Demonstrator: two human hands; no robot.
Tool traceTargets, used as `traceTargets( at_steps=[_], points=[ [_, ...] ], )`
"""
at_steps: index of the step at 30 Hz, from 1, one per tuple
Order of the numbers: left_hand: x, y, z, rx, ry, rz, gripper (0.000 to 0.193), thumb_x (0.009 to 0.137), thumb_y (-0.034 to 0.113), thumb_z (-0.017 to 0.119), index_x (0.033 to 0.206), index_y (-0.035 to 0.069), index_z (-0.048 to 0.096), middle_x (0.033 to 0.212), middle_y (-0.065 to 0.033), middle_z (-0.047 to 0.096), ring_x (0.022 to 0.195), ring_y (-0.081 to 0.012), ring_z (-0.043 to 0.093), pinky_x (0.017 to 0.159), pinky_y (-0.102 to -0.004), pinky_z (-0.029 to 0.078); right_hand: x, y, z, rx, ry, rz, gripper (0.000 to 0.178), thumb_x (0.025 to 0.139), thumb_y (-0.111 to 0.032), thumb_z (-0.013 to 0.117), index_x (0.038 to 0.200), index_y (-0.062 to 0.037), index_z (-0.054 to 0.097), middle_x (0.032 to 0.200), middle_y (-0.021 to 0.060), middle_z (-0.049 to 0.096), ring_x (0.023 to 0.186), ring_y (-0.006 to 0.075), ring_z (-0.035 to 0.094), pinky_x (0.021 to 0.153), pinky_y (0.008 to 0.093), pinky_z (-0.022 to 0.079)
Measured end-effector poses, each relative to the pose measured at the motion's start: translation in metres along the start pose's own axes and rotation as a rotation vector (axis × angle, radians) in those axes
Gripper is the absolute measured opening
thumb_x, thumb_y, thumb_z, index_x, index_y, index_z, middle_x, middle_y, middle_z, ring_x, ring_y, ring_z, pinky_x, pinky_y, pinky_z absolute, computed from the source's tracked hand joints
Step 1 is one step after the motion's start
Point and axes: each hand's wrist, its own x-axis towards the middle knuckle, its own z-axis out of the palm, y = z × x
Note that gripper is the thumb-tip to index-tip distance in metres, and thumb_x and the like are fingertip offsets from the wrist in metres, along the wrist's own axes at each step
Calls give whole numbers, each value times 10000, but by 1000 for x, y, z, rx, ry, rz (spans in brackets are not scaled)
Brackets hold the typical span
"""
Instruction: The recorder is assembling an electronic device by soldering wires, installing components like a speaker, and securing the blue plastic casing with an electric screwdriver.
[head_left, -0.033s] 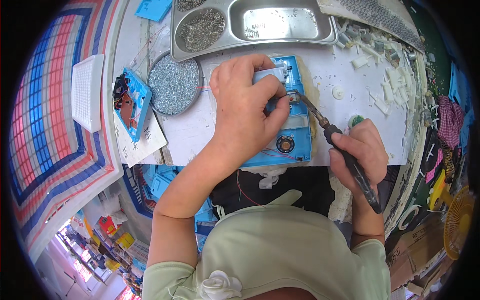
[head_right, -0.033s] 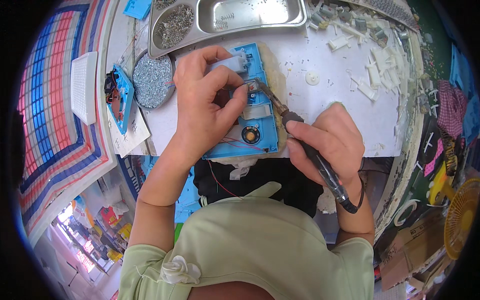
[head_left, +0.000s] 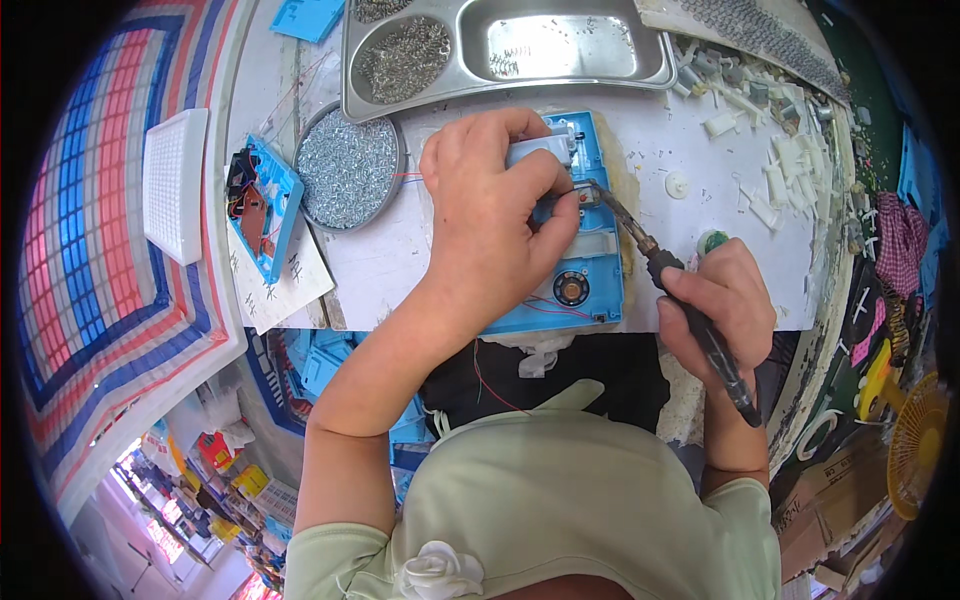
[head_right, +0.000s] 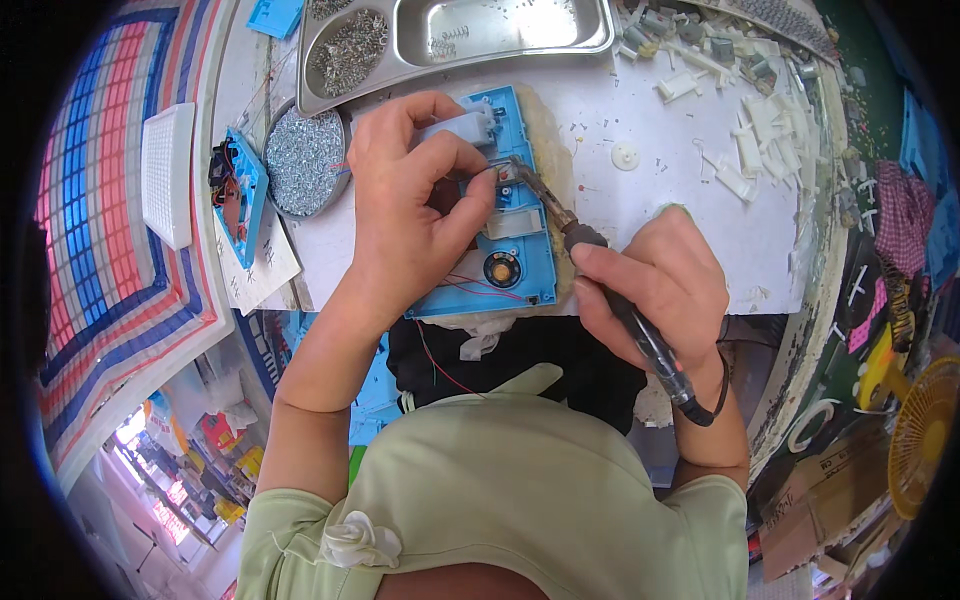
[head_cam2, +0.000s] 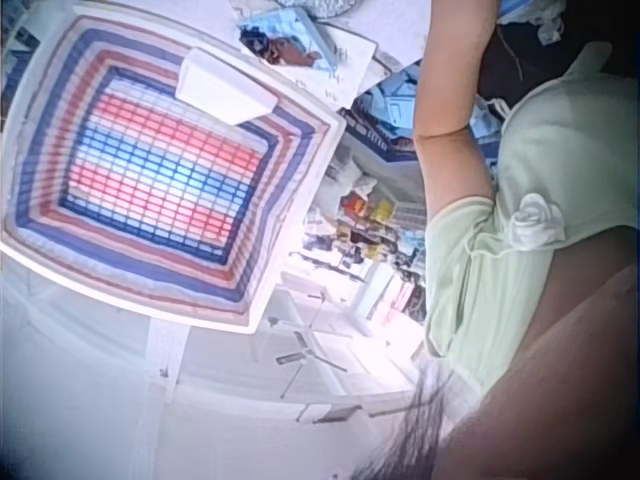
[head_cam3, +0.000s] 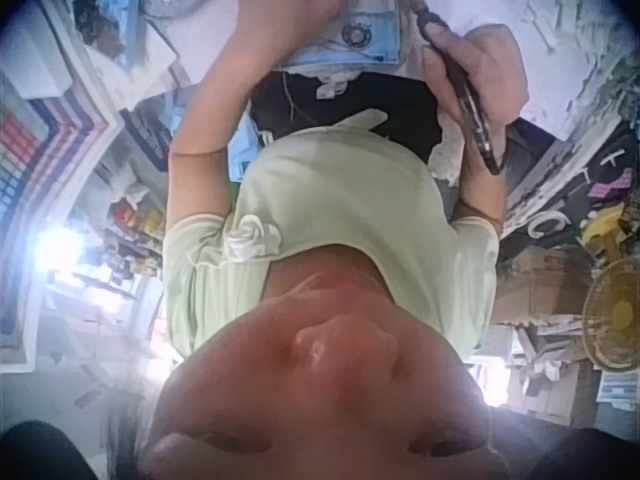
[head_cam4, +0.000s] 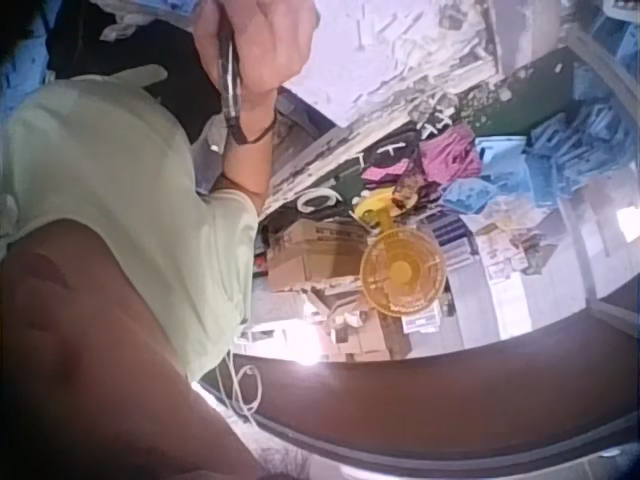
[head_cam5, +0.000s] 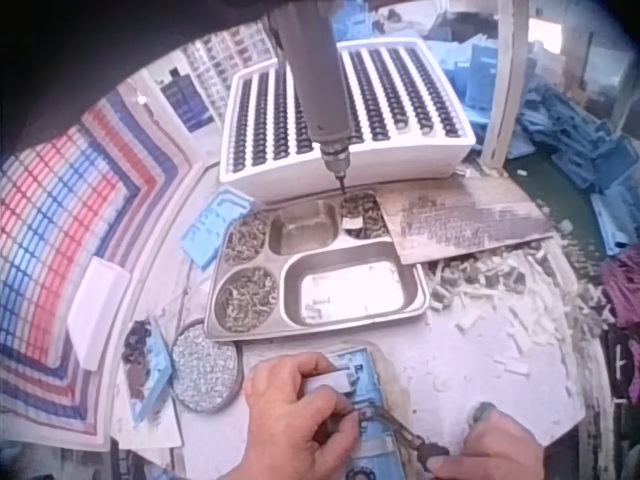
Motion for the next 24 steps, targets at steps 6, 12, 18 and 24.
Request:
traceTargets(
  at_steps=[6, 12, 18, 24],
  points=[
    [0, -1, 0, -12, -6, 0, 137, 703, 106, 795, 796, 98, 694, 1161, -104, 616, 1087, -306, 533, 971, -426, 364, -2, 3, -3, -23, -12, -39, 308, 689, 39, 802, 984, -32, 747, 719, 51, 560, 614, 231, 500, 559, 340, 394],
    [0, -1, 0, -13, -2, 0, 142, 699, 104, 798, 799, 97, 697, 1160, -102, 616, 1091, -308, 533, 976, -431, 361, -7, 0, -20, 36, 46, 61, 308, 756, 8, 781, 1059, -11, 727, 758, 77, 581, 654, 239, 517, 593, 338, 408],
    [1, 0, -1, -7, -16, -3, 140, 704, 105, 796, 806, 95, 701, 1166, -106, 612, 1089, -313, 534, 978, -432, 357, -12, -1, -29, 3, 69, 71, 329, 774, -6, 776, 1097, -2, 714, 760, 78, 578, 661, 238, 513, 600, 336, 404],
    [2, 2, -2, -23, -24, -16, 165, 697, 110, 795, 798, 110, 666, 1146, -92, 605, 1111, -330, 534, 975, -490, 337, -8, -5, -33, -7, 89, 51, 325, 744, -3, 788, 1062, 0, 723, 729, 73, 565, 631, 235, 498, 577, 343, 392]
  ],
)
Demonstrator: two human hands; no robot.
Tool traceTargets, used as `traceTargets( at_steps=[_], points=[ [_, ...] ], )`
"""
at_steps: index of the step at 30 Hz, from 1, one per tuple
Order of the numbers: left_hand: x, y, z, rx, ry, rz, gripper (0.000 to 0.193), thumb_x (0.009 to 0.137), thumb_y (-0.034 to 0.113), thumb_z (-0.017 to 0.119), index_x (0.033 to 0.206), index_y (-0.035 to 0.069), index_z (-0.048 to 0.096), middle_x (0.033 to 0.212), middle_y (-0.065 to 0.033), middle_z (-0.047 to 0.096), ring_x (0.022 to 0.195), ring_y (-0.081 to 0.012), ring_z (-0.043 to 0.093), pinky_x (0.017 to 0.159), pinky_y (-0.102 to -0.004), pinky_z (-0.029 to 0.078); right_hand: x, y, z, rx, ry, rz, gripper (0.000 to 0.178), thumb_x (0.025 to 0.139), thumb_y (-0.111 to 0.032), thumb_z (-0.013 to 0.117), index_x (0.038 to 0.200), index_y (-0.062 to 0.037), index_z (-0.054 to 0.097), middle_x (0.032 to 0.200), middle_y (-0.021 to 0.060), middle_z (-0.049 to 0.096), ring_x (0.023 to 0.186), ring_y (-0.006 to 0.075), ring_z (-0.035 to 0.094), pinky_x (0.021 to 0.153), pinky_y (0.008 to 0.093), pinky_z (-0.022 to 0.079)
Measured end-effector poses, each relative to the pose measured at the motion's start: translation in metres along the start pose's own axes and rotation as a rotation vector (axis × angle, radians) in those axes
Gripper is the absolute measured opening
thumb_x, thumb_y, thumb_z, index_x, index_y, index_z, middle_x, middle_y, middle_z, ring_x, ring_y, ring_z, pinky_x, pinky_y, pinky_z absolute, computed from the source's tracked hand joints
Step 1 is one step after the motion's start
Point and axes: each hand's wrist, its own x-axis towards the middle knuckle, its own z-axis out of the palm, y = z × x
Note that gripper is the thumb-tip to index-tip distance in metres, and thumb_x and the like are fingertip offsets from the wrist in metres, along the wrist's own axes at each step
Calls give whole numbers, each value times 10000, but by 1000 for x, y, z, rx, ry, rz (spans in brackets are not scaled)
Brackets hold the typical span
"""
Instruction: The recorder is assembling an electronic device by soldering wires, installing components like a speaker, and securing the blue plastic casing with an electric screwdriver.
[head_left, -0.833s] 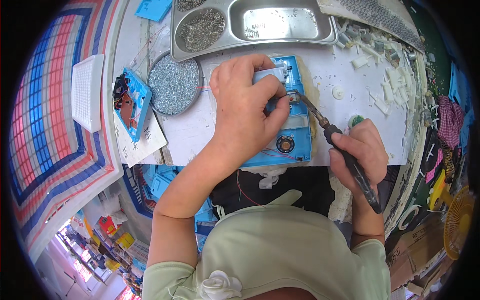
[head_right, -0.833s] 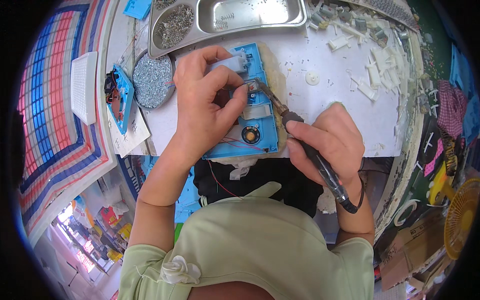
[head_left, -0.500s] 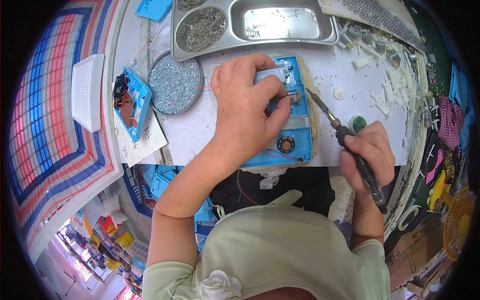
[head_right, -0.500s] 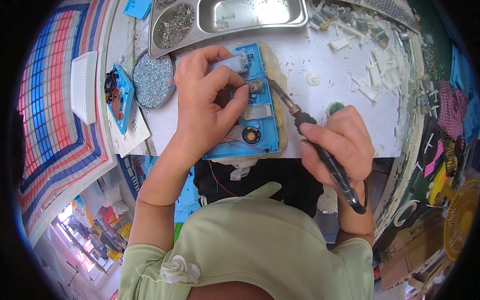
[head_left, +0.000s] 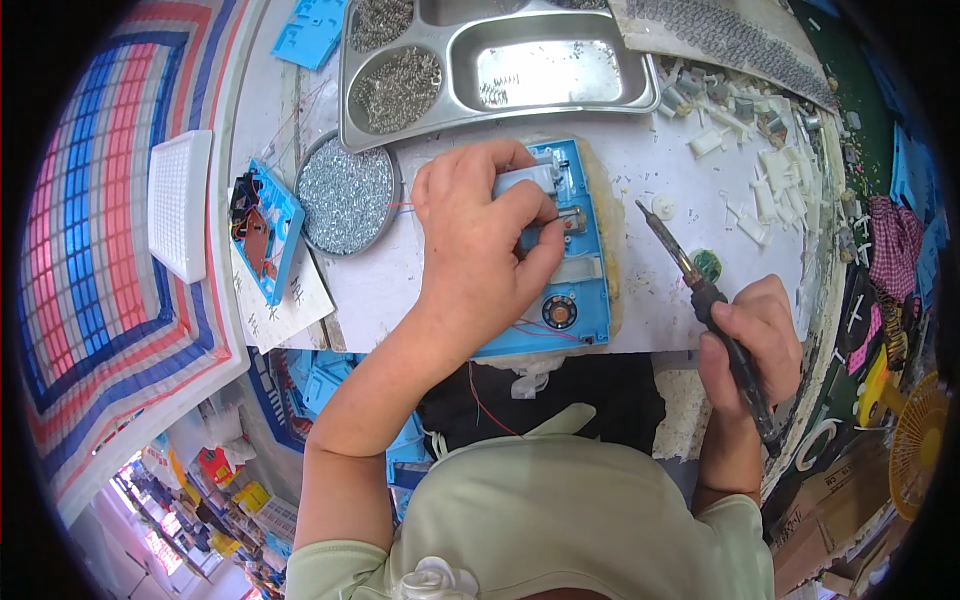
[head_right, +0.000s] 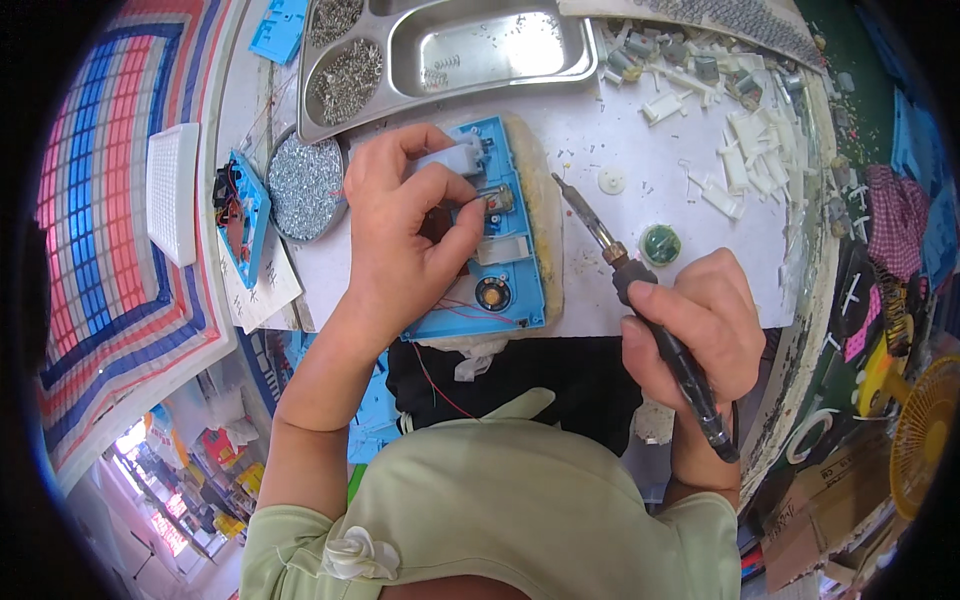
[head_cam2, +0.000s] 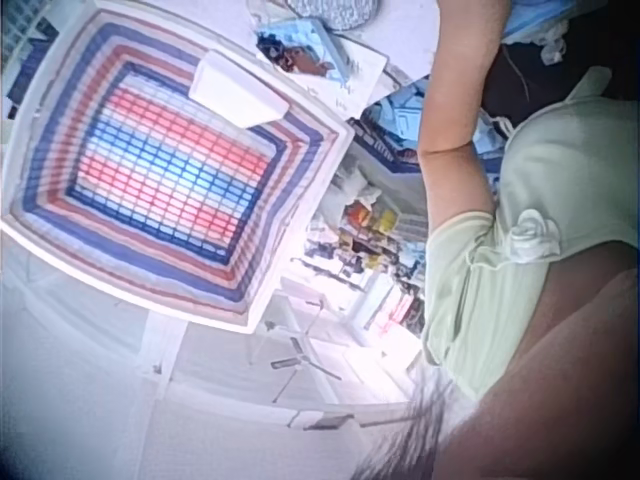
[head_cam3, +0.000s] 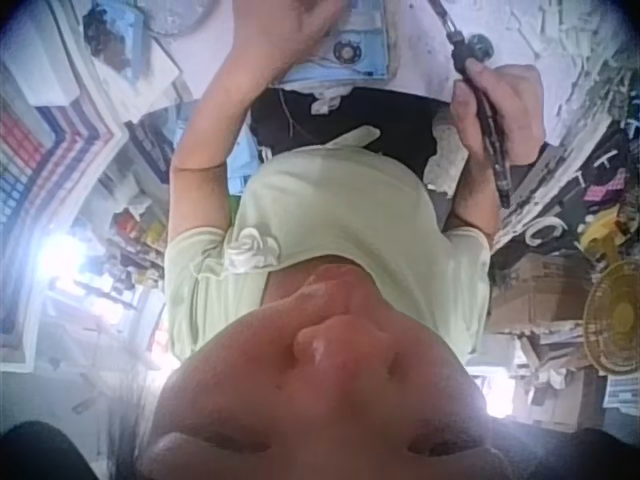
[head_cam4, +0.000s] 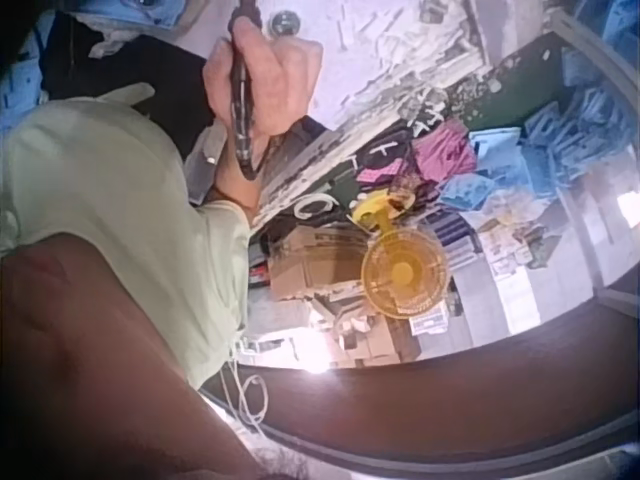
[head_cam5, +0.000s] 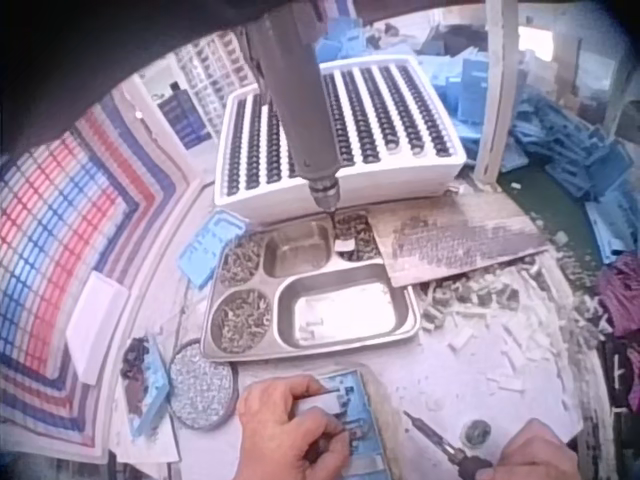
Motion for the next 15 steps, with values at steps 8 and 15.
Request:
traceTargets(
  at_steps=[8, 15],
  points=[
    [1, 2, -2, 16, -21, -4, 158, 701, 123, 802, 791, 109, 672, 1144, -92, 612, 1103, -324, 536, 970, -486, 337, 2, -2, -1, -7, 14, 7, 296, 734, -22, 820, 1018, -6, 737, 706, 57, 550, 625, 233, 502, 572, 340, 392],
    [1, 1, -3, 41, -28, 7, 148, 717, 119, 800, 806, 88, 686, 1149, -116, 626, 1079, -316, 554, 969, -434, 367, 3, -3, -2, -21, -8, 25, 291, 741, -25, 824, 1020, -14, 741, 705, 54, 546, 626, 232, 506, 572, 336, 398]
  ],
)
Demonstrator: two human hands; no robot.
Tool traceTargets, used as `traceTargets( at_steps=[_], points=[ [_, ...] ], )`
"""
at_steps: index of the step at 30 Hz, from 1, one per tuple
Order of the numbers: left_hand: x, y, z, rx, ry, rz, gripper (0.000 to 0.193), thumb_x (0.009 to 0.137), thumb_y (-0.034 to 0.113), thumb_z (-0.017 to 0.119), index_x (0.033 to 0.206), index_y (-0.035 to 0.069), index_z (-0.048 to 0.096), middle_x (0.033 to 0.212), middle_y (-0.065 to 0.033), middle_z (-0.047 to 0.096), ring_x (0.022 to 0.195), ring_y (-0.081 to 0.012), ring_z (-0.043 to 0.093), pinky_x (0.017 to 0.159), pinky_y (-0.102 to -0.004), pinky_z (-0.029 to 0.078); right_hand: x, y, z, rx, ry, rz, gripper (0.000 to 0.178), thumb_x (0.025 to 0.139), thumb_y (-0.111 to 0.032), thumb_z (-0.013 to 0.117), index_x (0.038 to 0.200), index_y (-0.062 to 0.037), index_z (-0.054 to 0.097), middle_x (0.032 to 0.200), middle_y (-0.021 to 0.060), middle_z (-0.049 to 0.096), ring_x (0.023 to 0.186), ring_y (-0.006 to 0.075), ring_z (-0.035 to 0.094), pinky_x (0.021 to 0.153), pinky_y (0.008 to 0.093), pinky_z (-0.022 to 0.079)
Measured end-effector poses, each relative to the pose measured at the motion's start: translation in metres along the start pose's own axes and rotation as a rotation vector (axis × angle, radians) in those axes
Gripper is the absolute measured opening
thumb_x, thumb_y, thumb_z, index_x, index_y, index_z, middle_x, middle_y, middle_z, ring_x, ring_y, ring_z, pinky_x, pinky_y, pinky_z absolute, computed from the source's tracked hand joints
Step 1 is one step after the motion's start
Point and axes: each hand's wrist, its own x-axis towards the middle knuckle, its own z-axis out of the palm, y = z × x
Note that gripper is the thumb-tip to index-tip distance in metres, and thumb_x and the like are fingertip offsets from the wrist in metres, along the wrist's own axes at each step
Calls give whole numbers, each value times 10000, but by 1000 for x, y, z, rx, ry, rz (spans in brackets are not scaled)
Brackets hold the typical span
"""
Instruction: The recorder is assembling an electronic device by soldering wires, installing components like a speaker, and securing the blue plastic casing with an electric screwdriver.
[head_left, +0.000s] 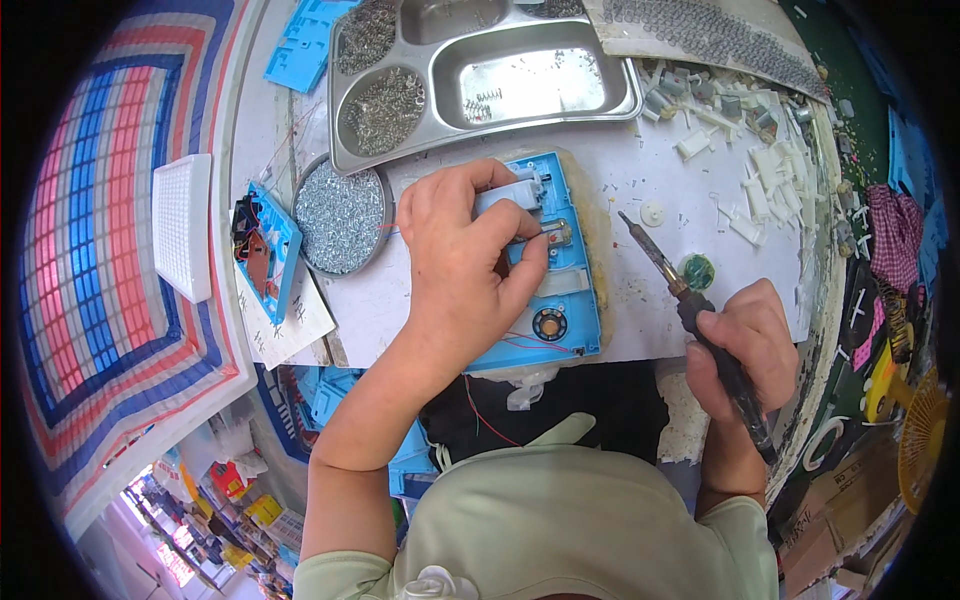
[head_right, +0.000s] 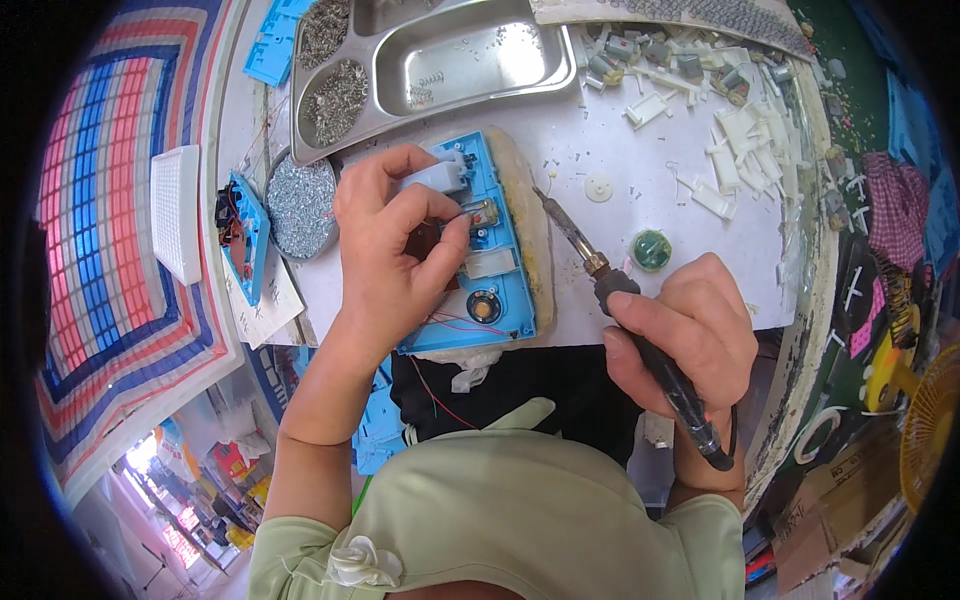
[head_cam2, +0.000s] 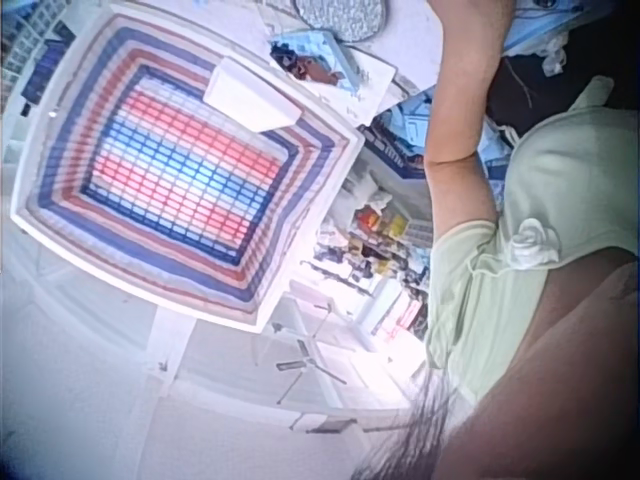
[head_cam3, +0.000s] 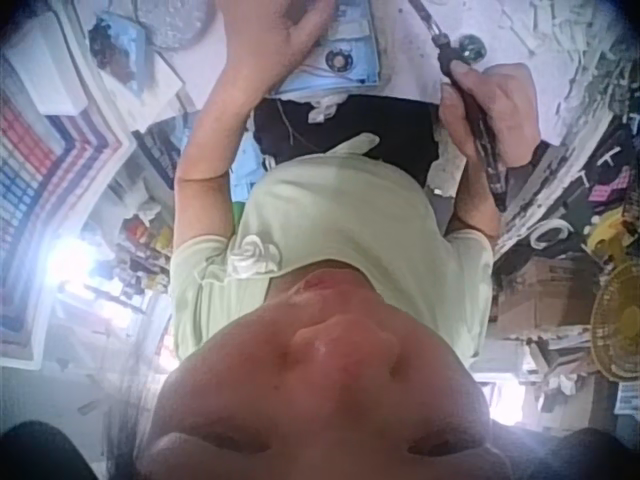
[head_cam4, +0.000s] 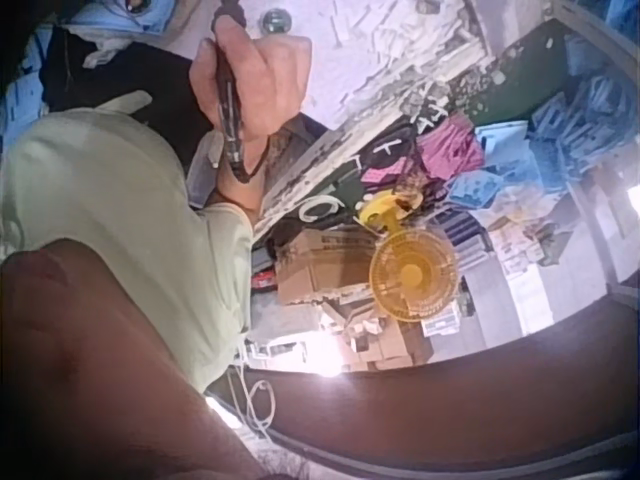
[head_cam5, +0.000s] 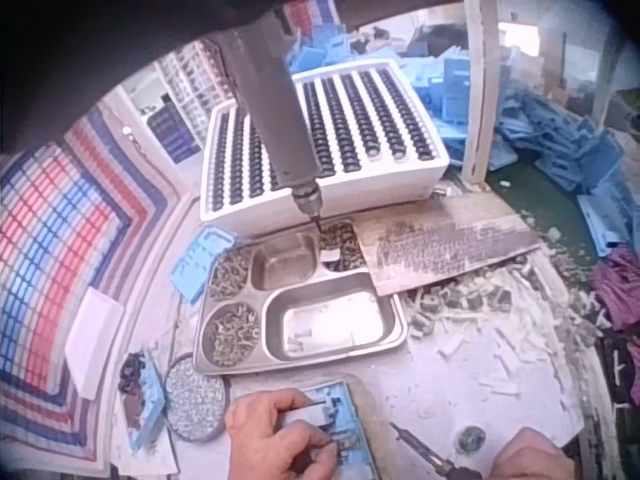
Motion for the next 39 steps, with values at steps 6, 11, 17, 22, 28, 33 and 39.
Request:
traceTargets(
  at_steps=[6, 11, 17, 22, 28, 33, 39],
  points=[
    [-1, -1, 0, -18, 21, 12, 149, 709, 131, 815, 803, 115, 701, 1139, -94, 631, 1070, -306, 561, 963, -471, 345, 2, 1, 0, -1, -5, 2, 300, 731, -9, 819, 1020, -25, 743, 704, 49, 549, 624, 230, 508, 568, 334, 403],
    [-3, -2, 0, -26, 34, 13, 147, 713, 137, 822, 811, 120, 713, 1147, -95, 641, 1058, -303, 567, 956, -469, 348, 2, 3, 3, 2, -1, -1, 311, 724, -2, 817, 1024, -32, 743, 700, 44, 552, 623, 227, 512, 568, 334, 407],
    [-3, 0, -3, 0, -14, -4, 128, 744, 119, 821, 839, 94, 739, 1193, -135, 649, 1104, -318, 568, 985, -428, 377, 2, 2, 3, 1, -8, 4, 311, 723, -7, 819, 1022, -34, 741, 699, 46, 551, 620, 231, 512, 566, 332, 404],
    [-4, -3, 2, -29, 45, 20, 160, 706, 134, 830, 814, 121, 713, 1152, -94, 641, 1060, -304, 567, 952, -468, 350, 2, 1, 4, -4, -10, 13, 305, 726, -14, 819, 1020, -39, 741, 698, 43, 548, 620, 229, 511, 563, 331, 402],
    [-5, -2, -1, -23, 18, 5, 153, 732, 123, 832, 852, 107, 738, 1195, -118, 646, 1100, -314, 568, 983, -441, 365, 1, 2, 4, -3, -8, 8, 305, 732, -17, 819, 1025, -44, 740, 698, 40, 543, 620, 226, 507, 562, 331, 398],
    [-6, -2, -3, -6, 1, 2, 156, 745, 115, 835, 880, 100, 759, 1220, -131, 649, 1131, -319, 568, 1003, -430, 375, 0, 2, 4, 8, -10, 12, 311, 734, -13, 817, 1034, -42, 739, 696, 40, 541, 622, 225, 505, 565, 331, 399],
    [-8, -6, 1, -40, 121, 78, 182, 726, 143, 846, 875, 138, 741, 1168, -94, 650, 1072, -293, 578, 937, -442, 370, 0, 2, 4, 8, -20, 18, 322, 730, -4, 821, 1039, -34, 736, 696, 43, 541, 626, 226, 506, 568, 331, 401]
  ],
)
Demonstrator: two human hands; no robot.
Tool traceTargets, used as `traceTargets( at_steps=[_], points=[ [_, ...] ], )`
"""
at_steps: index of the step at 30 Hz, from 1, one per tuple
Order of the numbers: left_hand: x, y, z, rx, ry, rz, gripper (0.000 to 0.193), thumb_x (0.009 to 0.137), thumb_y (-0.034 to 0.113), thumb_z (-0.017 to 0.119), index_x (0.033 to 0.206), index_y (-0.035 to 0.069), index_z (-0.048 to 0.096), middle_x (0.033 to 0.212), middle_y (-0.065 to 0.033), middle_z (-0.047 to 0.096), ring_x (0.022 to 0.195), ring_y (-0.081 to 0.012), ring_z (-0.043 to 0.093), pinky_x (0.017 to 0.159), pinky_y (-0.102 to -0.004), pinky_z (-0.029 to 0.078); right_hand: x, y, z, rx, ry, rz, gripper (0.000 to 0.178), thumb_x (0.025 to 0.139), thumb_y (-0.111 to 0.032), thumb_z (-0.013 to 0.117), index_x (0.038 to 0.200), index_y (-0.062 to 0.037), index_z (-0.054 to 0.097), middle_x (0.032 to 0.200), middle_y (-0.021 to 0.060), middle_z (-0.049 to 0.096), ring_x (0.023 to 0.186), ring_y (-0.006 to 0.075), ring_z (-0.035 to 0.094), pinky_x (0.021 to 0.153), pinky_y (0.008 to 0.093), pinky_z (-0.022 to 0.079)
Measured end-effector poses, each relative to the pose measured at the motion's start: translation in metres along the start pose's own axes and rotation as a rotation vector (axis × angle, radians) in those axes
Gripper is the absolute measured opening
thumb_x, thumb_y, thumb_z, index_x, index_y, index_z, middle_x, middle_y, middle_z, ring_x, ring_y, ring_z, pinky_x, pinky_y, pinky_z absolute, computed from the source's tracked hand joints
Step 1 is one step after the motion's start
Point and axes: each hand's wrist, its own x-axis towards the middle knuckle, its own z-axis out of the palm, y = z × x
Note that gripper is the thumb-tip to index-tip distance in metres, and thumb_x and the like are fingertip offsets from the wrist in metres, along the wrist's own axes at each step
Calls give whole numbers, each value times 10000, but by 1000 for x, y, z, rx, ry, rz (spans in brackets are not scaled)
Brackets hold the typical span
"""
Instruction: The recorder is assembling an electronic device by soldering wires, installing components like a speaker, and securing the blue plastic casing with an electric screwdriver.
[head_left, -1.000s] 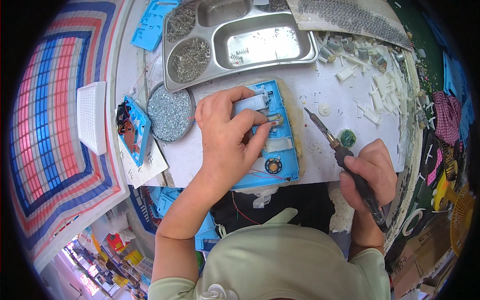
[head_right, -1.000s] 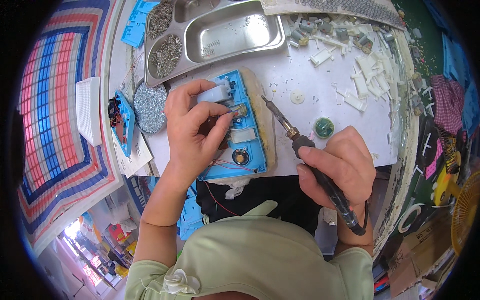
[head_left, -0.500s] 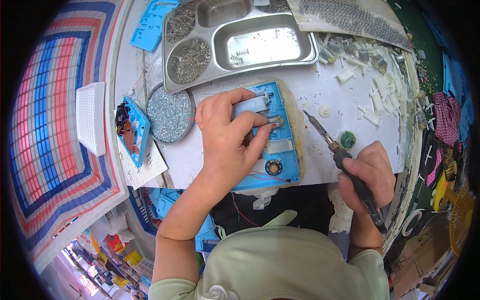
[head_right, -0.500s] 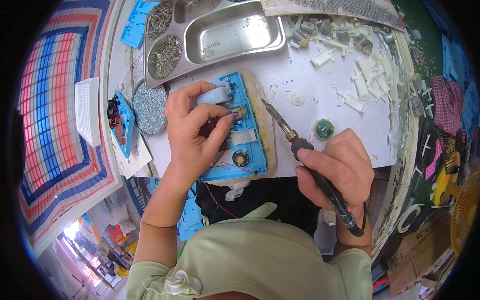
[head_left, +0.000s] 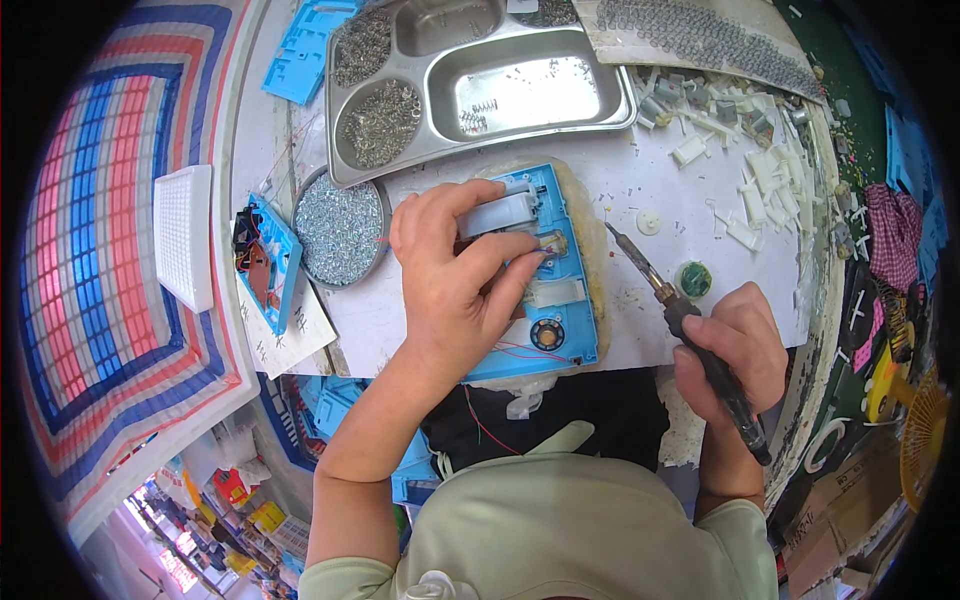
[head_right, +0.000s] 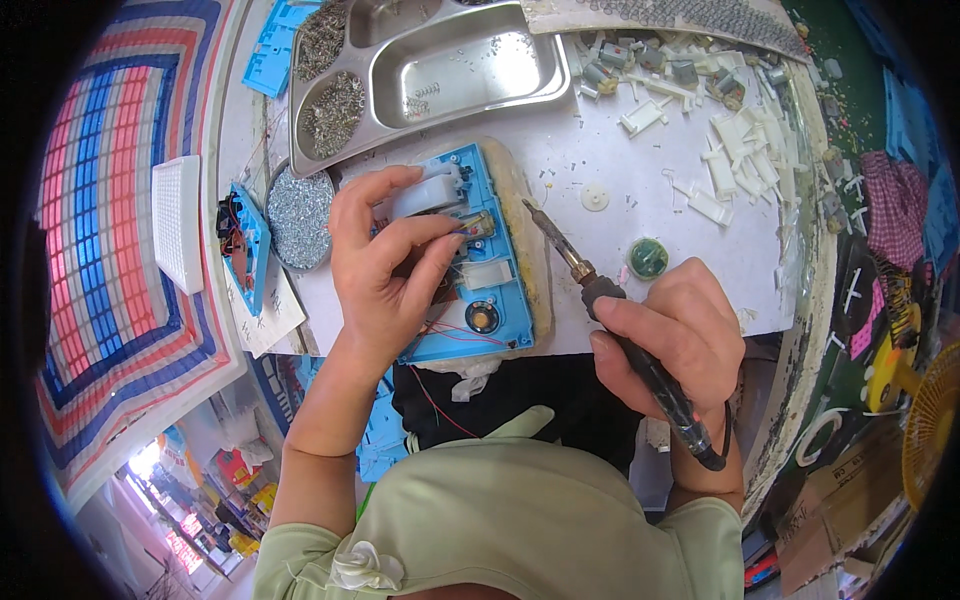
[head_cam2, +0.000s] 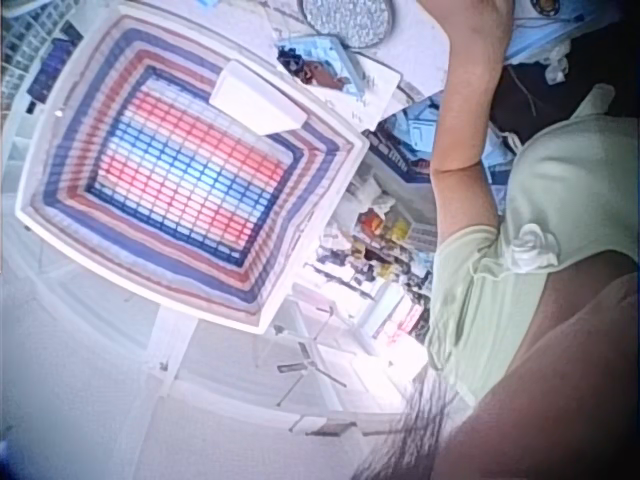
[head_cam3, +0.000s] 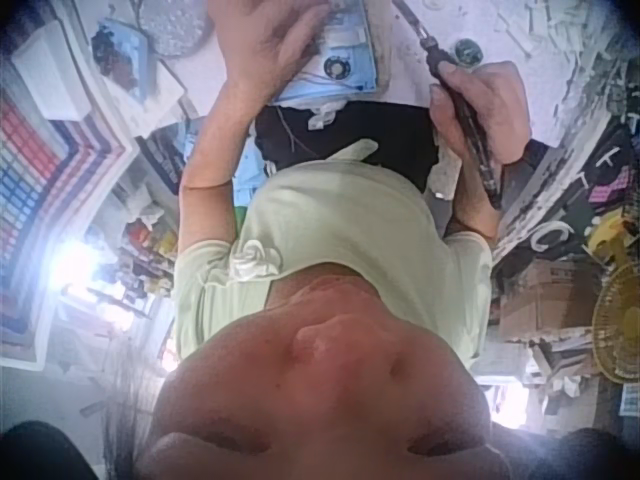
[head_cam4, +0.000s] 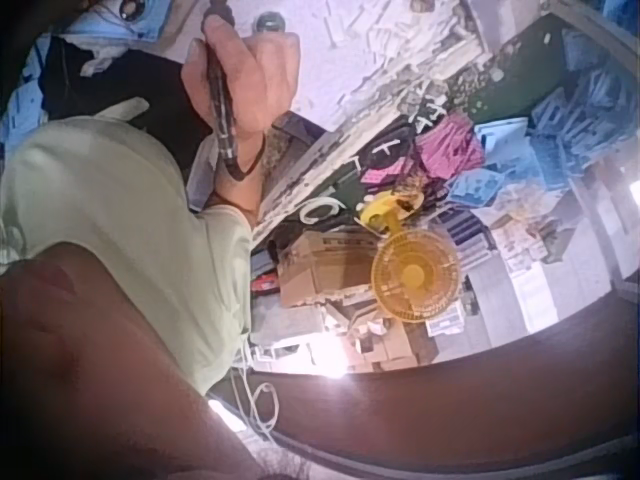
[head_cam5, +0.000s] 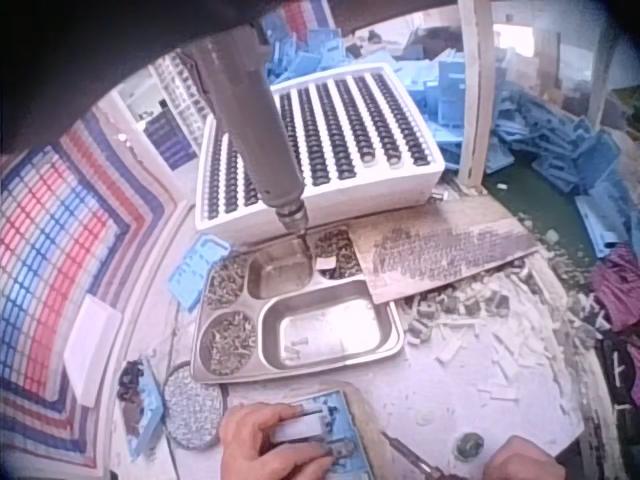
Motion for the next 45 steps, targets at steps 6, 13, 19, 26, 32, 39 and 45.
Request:
traceTargets(
  at_steps=[6, 13, 19, 26, 32, 39, 45],
  points=[
    [-4, -2, -7, 21, 34, 77, 222, 724, 63, 843, 918, 119, 749, 942, -31, 708, 957, -238, 625, 882, -375, 389, -1, 2, 2, 6, 5, 8, 329, 718, 12, 815, 1034, -31, 736, 700, 49, 547, 626, 229, 504, 570, 331, 402],
    [2, 6, 1, 112, -13, 138, 237, 709, 55, 841, 897, 151, 733, 890, 22, 681, 875, -202, 590, 852, -385, 329, 0, 1, 4, 9, -5, -11, 328, 720, 10, 816, 1036, -29, 736, 705, 53, 550, 626, 233, 503, 571, 332, 403],
    [3, 10, 5, 143, -24, 114, 227, 686, 90, 840, 865, 159, 718, 888, 29, 652, 888, -210, 573, 854, -404, 318, -2, 0, 4, 12, -44, -8, 349, 708, 9, 821, 1043, -38, 736, 709, 47, 552, 619, 235, 506, 563, 337, 403],
    [2, 10, 6, 160, -33, 123, 226, 670, 93, 837, 844, 160, 710, 878, 34, 644, 890, -210, 568, 858, -411, 315, 0, -2, 12, 35, -81, -19, 403, 666, 18, 829, 1049, -58, 732, 720, 41, 560, 592, 219, 511, 541, 342, 409],
    [3, 10, 5, 164, -61, 129, 233, 656, 93, 838, 836, 171, 712, 867, 40, 636, 895, -208, 570, 865, -413, 315, -1, 1, 19, 25, -76, -49, 421, 649, 16, 839, 1049, -63, 734, 725, 37, 556, 590, 216, 511, 533, 340, 408],
    [2, 8, 8, 177, -26, 167, 206, 618, 147, 793, 771, 149, 655, 867, 43, 607, 889, -193, 588, 922, -470, 319, 2, 2, 22, 27, -88, -71, 430, 635, 21, 844, 1044, -62, 740, 724, 30, 552, 587, 212, 507, 525, 335, 394],
    [2, 7, 10, 200, -38, 198, 184, 621, 148, 759, 744, 145, 621, 854, 32, 588, 891, -187, 584, 934, -487, 322, 2, 4, 19, 7, -141, -125, 456, 611, 20, 852, 1046, -78, 757, 730, 9, 529, 612, 205, 510, 531, 324, 390]
  ],
)
